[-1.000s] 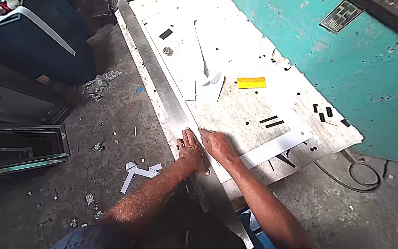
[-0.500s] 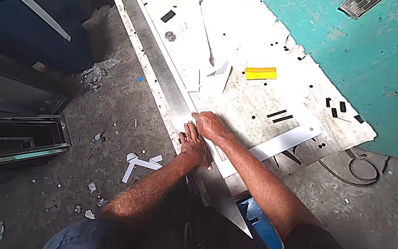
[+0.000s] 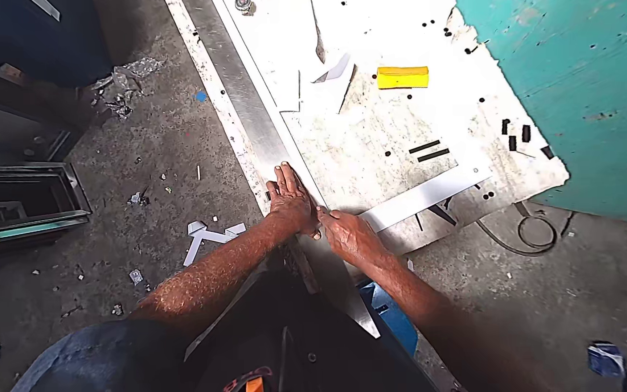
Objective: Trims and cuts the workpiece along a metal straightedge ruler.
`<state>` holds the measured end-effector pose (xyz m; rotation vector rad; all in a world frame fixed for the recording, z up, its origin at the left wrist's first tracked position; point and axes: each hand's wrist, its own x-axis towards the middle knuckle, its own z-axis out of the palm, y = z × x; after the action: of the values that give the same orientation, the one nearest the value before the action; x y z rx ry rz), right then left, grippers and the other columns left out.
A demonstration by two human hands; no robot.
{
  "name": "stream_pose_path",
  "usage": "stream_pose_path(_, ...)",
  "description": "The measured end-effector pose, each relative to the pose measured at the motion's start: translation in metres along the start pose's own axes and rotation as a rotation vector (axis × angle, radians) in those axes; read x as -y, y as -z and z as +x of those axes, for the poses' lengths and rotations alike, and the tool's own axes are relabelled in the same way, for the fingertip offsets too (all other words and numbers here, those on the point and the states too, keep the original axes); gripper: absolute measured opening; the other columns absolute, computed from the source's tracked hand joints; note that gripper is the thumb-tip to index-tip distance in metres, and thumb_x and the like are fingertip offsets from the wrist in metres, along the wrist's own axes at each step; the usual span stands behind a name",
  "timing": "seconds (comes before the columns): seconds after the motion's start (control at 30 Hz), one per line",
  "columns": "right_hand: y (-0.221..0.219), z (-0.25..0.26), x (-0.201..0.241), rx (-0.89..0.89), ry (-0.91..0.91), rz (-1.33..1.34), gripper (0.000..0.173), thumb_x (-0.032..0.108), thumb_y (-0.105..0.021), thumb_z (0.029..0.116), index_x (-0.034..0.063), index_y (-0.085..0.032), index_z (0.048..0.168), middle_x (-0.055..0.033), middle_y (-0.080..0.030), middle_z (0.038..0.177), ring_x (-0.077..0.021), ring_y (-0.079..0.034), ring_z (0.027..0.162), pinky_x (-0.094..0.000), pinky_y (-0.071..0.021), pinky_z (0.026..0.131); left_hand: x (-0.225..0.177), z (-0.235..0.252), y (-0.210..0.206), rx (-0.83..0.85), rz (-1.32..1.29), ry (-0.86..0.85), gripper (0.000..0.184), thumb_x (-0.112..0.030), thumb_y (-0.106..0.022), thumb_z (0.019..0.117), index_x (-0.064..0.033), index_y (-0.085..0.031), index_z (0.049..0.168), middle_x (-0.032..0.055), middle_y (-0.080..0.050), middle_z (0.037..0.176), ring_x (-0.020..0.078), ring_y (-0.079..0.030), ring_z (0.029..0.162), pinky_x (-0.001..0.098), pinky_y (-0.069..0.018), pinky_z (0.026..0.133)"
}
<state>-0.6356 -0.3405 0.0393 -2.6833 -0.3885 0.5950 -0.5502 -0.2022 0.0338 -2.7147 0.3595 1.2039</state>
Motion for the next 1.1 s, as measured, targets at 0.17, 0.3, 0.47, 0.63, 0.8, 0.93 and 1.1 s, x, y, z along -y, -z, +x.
stream_pose_path(0.17,-0.024,-0.053,-0.007,-0.106,0.016,-0.015,0.041,0.008,-0.051,0.0964,0.0074,-0.068,0.134,-0.0173,-0.072,0.095,-0.0329,-0.072,0.074,-0.0470,-0.0583,0.062,-0.001,0.002,-0.002,-0.003,0.056,0.021,0.168,-0.084,-0.082,0.0448,0.0107,-0.004,0.159,0.0322,0.026,0.163,0.0479,0.013,0.155,0.0673,-0.0155,0.118)
stream_pose_path(0.3,-0.034,-0.078,-0.008,-0.127,-0.004,-0.053,0.041,0.009,-0.052,0.0953,0.0088,-0.070,0.131,-0.0161,-0.071,0.088,-0.0323,-0.070,0.066,-0.0461,-0.0566,0.055,-0.003,0.000,-0.002,-0.018,0.062,0.033,0.170,-0.085,-0.081,0.0446,0.0114,-0.001,0.159,0.0330,0.024,0.164,0.0488,0.010,0.155,0.0671,-0.0161,0.118)
stream_pose_path(0.47,-0.039,-0.095,-0.008,-0.108,-0.035,-0.086,0.042,0.009,-0.053,0.0944,0.0126,-0.070,0.133,-0.0155,-0.071,0.089,-0.0323,-0.070,0.065,-0.0460,-0.0554,0.053,-0.004,0.000,-0.005,-0.043,0.056,0.032,0.170,-0.085,-0.082,0.0444,0.0106,-0.001,0.159,0.0331,0.024,0.163,0.0503,0.010,0.155,0.0682,-0.0168,0.118)
stream_pose_path(0.63,-0.035,-0.103,-0.005,-0.017,-0.064,-0.079,0.042,0.009,-0.052,0.0958,0.0135,-0.069,0.134,-0.0158,-0.072,0.091,-0.0339,-0.071,0.069,-0.0481,-0.0564,0.056,-0.005,0.001,-0.007,-0.043,0.050,0.044,0.172,-0.083,-0.084,0.0429,0.0109,0.001,0.159,0.0329,0.025,0.163,0.0489,0.010,0.155,0.0668,-0.0166,0.119)
stream_pose_path(0.8,-0.022,-0.115,-0.004,-0.066,-0.130,-0.007,0.042,0.014,-0.049,0.1000,0.0158,-0.067,0.138,-0.0158,-0.074,0.096,-0.0347,-0.073,0.077,-0.0504,-0.0586,0.063,-0.007,0.002,-0.003,-0.053,0.061,0.060,0.172,-0.083,-0.085,0.0410,0.0092,-0.002,0.160,0.0328,0.024,0.164,0.0482,0.010,0.156,0.0672,-0.0182,0.118)
stream_pose_path(0.93,-0.015,-0.139,-0.010,-0.454,-0.181,0.307,0.043,0.029,-0.053,0.1037,0.0119,-0.064,0.142,-0.0048,-0.077,0.088,-0.0166,-0.073,0.074,-0.0359,-0.0616,0.072,-0.006,0.002,-0.006,-0.055,0.073,0.049,0.168,-0.084,-0.084,0.0441,0.0093,-0.005,0.160,0.0333,0.022,0.164,0.0492,0.008,0.155,0.0684,-0.0193,0.117)
stream_pose_path(1.1,-0.073,-0.177,-0.030,-0.316,-0.475,0.618,0.048,0.046,-0.051,0.1017,0.0076,-0.066,0.128,-0.0089,-0.071,0.101,-0.0203,-0.069,0.090,-0.0457,-0.0566,0.082,-0.003,-0.006,-0.003,-0.044,0.018,0.037,0.164,-0.080,-0.085,0.0490,0.0088,-0.004,0.160,0.0328,0.022,0.164,0.0486,0.010,0.156,0.0698,-0.0150,0.119)
